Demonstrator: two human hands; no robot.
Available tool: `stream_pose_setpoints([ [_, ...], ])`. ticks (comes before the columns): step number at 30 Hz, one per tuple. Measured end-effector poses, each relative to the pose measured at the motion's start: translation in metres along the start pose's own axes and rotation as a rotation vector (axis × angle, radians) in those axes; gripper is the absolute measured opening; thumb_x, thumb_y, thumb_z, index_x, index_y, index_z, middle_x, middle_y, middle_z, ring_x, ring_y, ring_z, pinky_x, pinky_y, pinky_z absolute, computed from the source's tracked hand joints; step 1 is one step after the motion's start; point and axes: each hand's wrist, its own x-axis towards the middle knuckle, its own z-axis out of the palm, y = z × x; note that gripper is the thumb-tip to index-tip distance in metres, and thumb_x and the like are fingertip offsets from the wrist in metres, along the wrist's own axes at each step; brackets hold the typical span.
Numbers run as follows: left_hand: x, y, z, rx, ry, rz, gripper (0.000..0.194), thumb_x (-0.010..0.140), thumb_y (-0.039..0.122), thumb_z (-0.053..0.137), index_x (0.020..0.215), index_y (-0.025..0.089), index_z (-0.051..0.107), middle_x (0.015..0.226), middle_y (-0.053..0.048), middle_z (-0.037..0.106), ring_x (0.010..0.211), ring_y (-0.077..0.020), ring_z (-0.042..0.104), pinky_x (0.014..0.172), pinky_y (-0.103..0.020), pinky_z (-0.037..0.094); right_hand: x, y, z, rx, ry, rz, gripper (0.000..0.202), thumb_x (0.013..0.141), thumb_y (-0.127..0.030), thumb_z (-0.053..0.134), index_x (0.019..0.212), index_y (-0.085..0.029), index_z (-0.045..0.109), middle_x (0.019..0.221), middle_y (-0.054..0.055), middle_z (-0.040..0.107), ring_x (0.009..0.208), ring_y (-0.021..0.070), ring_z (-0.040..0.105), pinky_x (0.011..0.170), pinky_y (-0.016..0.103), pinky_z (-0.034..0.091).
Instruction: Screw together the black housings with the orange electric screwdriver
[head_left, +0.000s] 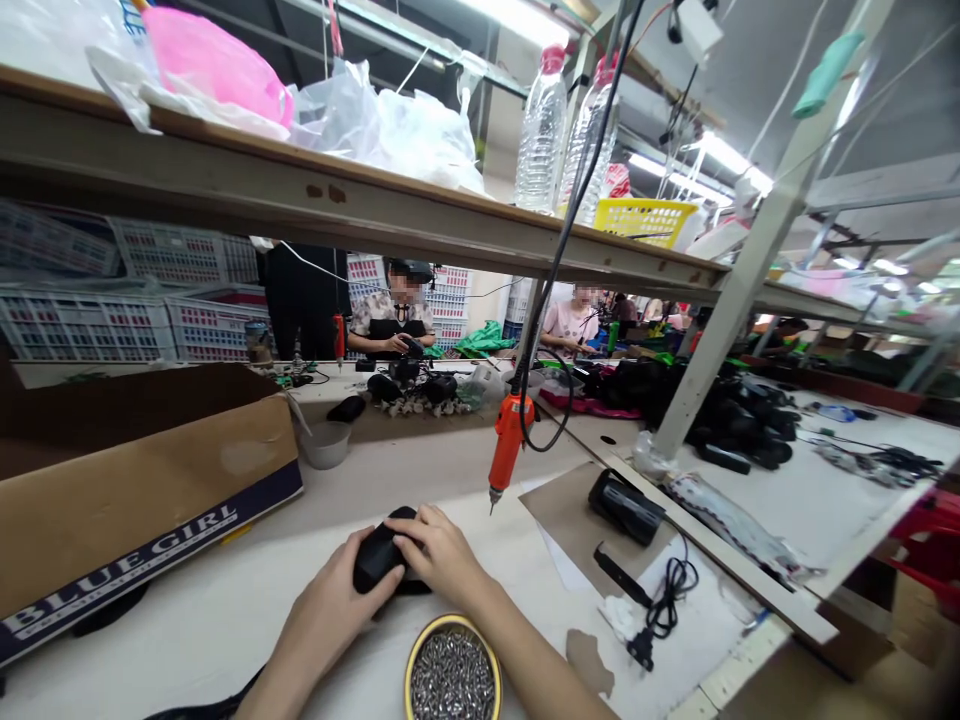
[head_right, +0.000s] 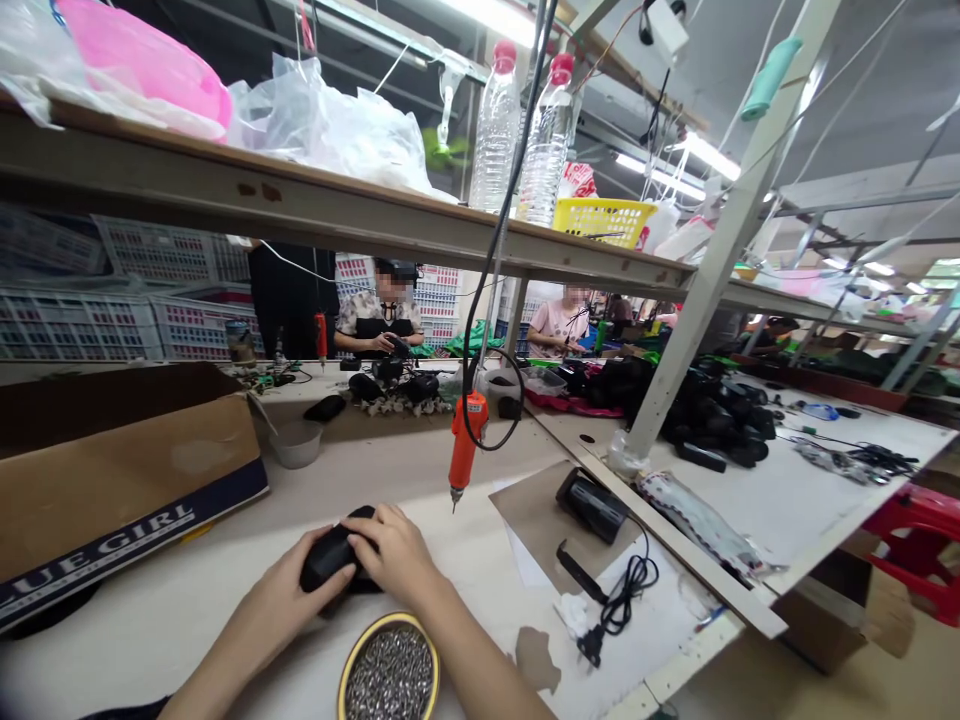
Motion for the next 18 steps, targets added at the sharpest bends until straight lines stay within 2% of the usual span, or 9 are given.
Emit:
stream_pose_setpoints([
  [4, -0.003, 0.005, 0.003, 0.064, -0.002, 0.015, 0.067, 0.081, 0.058, 0.056, 0.137, 0.024, 0.045, 0.144, -0.012, 0.058, 0.124, -0.0331, 0.062, 0.095, -0.042, 0.050, 0.002, 0.000, 0.001, -0.077, -0.009, 0.037, 0.035, 0.103, -0.023, 0.059, 0.137, -0.029, 0.067, 0.096, 0.006, 0.058, 0.097, 0.0228, 0.059, 0.091, 0.034, 0.050],
  [8, -0.007, 0.012, -0.002, 0.118, -0.042, 0.008, 0.065, 0.084, 0.056, 0.052, 0.141, 0.027, 0.042, 0.147, -0.009, 0.055, 0.126, -0.0315, 0.061, 0.094, -0.041, 0.050, 0.004, -0.004, -0.003, -0.146, -0.015, 0.053, 0.033, 0.103, -0.024, 0.059, 0.134, -0.027, 0.069, 0.098, 0.007, 0.059, 0.099, 0.0246, 0.059, 0.091, 0.036, 0.050],
  [14, -0.010, 0.019, -0.005, 0.229, -0.065, -0.008, 0.062, 0.085, 0.051, 0.050, 0.143, 0.030, 0.040, 0.146, -0.006, 0.056, 0.120, -0.0293, 0.064, 0.087, -0.039, 0.050, 0.003, -0.007, -0.009, -0.194, -0.046, -0.010, 0.033, 0.101, -0.029, 0.065, 0.133, -0.031, 0.069, 0.100, 0.005, 0.064, 0.099, 0.0224, 0.059, 0.090, 0.032, 0.049],
  [18, -0.011, 0.023, -0.004, 0.285, -0.062, 0.012, 0.062, 0.086, 0.048, 0.051, 0.145, 0.030, 0.039, 0.147, -0.005, 0.055, 0.121, -0.0283, 0.064, 0.087, -0.039, 0.050, 0.005, -0.005, -0.007, -0.226, -0.032, -0.007, 0.028, 0.103, -0.029, 0.063, 0.129, -0.027, 0.072, 0.101, 0.006, 0.066, 0.098, 0.0234, 0.059, 0.090, 0.033, 0.049],
])
